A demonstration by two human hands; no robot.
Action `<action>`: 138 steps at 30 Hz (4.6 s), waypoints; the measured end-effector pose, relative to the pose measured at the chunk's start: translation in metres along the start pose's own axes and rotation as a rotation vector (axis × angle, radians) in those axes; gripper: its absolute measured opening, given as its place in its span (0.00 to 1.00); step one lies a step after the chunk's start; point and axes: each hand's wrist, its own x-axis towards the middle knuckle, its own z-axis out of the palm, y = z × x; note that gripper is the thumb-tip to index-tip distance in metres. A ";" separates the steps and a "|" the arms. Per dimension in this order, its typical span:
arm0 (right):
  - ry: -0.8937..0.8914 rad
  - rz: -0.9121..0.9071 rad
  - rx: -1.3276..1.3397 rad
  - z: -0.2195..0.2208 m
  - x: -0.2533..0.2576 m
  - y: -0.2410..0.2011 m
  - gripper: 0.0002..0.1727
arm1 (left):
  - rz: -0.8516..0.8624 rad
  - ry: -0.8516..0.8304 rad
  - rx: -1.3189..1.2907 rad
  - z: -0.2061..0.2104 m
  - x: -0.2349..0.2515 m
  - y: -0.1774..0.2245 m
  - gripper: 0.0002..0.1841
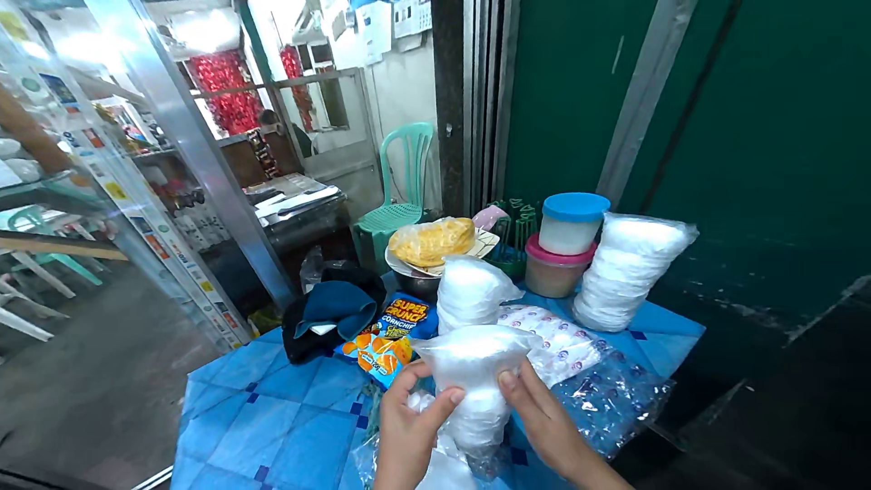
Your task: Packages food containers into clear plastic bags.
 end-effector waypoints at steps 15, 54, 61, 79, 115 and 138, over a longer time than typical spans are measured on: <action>-0.022 -0.295 -0.164 0.016 -0.030 -0.085 0.25 | 0.233 0.027 -0.260 0.015 -0.052 0.054 0.20; -0.088 -0.229 -0.032 -0.013 -0.013 -0.094 0.13 | 0.196 -0.219 -0.392 0.005 -0.046 0.059 0.08; -0.097 -0.214 0.164 -0.018 -0.012 -0.092 0.21 | 0.144 -0.272 -0.285 0.014 -0.047 0.060 0.11; -0.249 0.546 0.141 -0.039 0.077 -0.086 0.10 | -0.171 -0.096 0.076 -0.006 0.067 0.036 0.13; -0.030 -0.011 -0.116 -0.004 -0.008 -0.019 0.32 | 0.045 -0.065 0.167 -0.010 0.019 0.026 0.24; 0.053 -0.008 0.116 0.002 0.018 -0.021 0.28 | 0.105 0.003 0.067 -0.005 0.024 0.024 0.19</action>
